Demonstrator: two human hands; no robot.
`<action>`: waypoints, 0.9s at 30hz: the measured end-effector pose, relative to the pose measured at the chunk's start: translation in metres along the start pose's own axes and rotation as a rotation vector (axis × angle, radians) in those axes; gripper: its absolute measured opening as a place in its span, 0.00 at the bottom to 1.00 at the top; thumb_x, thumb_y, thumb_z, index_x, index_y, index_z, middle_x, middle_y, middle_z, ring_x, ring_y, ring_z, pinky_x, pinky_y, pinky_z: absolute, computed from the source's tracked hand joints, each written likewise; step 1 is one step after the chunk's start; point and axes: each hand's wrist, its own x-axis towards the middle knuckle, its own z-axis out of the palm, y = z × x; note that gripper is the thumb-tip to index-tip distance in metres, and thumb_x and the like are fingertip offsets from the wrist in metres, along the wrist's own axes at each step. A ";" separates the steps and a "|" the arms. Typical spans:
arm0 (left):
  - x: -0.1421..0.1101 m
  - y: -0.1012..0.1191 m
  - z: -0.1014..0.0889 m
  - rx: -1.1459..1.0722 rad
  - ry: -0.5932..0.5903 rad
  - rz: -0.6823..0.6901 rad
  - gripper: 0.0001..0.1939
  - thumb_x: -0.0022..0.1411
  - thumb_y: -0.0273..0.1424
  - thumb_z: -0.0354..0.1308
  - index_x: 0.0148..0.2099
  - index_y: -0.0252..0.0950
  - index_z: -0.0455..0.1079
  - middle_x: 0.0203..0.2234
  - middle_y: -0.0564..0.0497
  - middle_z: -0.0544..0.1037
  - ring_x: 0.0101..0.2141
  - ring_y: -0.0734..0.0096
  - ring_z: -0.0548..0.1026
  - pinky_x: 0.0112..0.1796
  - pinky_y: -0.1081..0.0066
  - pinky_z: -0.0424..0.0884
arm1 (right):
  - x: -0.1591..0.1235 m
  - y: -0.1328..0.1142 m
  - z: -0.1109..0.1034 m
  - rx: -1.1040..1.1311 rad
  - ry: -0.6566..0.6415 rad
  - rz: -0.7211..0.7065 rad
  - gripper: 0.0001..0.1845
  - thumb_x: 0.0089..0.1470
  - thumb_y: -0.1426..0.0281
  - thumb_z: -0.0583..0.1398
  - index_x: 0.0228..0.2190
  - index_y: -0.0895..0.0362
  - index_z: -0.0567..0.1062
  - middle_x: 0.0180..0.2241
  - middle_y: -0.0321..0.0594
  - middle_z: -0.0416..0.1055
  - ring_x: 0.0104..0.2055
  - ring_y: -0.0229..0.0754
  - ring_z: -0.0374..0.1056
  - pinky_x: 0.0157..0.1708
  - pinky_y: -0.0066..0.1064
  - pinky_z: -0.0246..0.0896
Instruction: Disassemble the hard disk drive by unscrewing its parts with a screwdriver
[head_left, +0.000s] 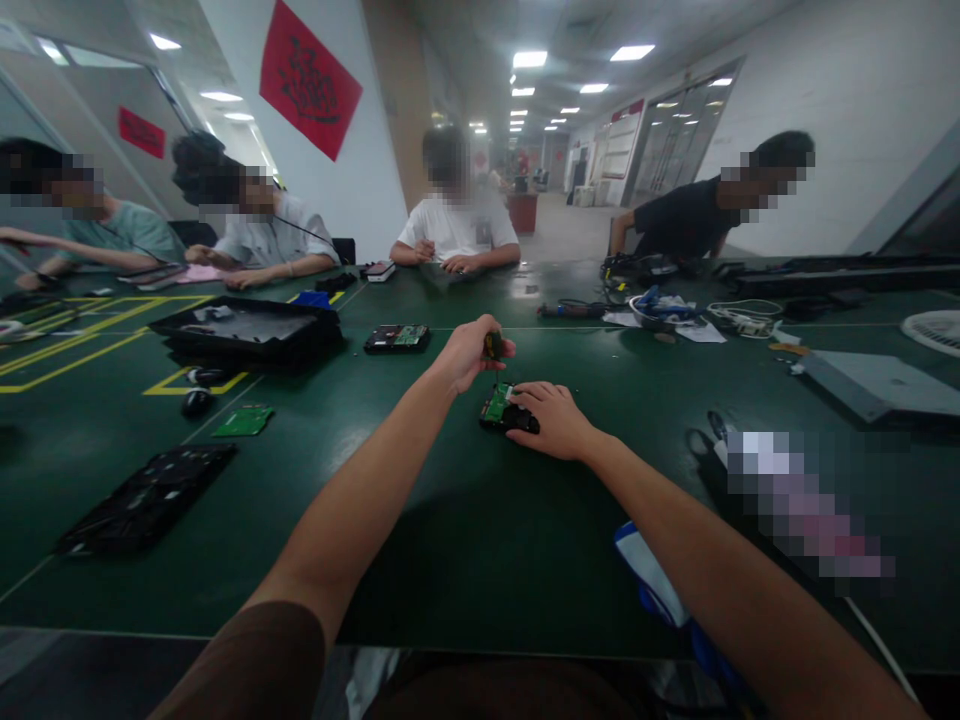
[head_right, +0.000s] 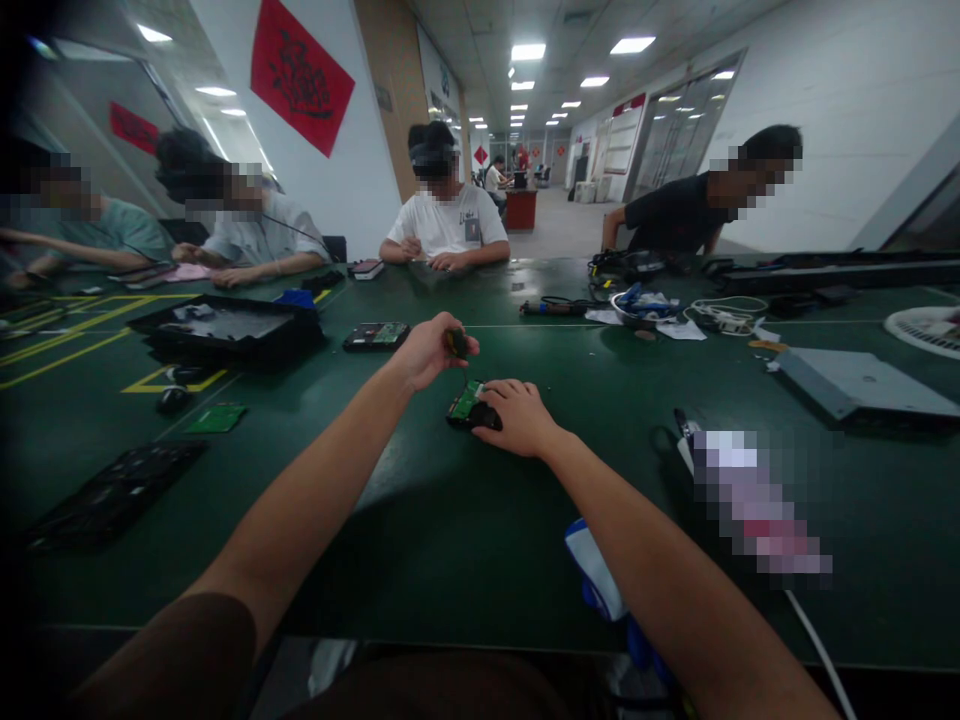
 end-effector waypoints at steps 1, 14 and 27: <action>0.000 0.000 0.000 0.024 0.017 0.021 0.10 0.54 0.36 0.57 0.32 0.34 0.71 0.30 0.43 0.79 0.30 0.65 0.77 0.26 0.70 0.72 | 0.000 0.000 0.000 -0.001 -0.002 0.003 0.32 0.57 0.49 0.60 0.58 0.51 0.70 0.63 0.46 0.62 0.63 0.60 0.55 0.59 0.53 0.49; -0.004 0.004 0.004 -0.054 -0.026 -0.048 0.09 0.55 0.34 0.59 0.36 0.33 0.70 0.31 0.42 0.80 0.32 0.64 0.79 0.29 0.69 0.74 | -0.002 0.001 0.001 0.000 -0.010 0.005 0.33 0.57 0.48 0.60 0.59 0.51 0.69 0.63 0.47 0.61 0.64 0.59 0.54 0.59 0.53 0.48; -0.003 0.002 0.001 0.090 -0.057 0.059 0.13 0.57 0.35 0.61 0.41 0.32 0.73 0.34 0.41 0.80 0.33 0.64 0.78 0.25 0.73 0.70 | -0.003 0.003 0.002 -0.018 0.009 -0.001 0.33 0.57 0.47 0.59 0.58 0.51 0.70 0.62 0.48 0.62 0.63 0.59 0.55 0.59 0.51 0.49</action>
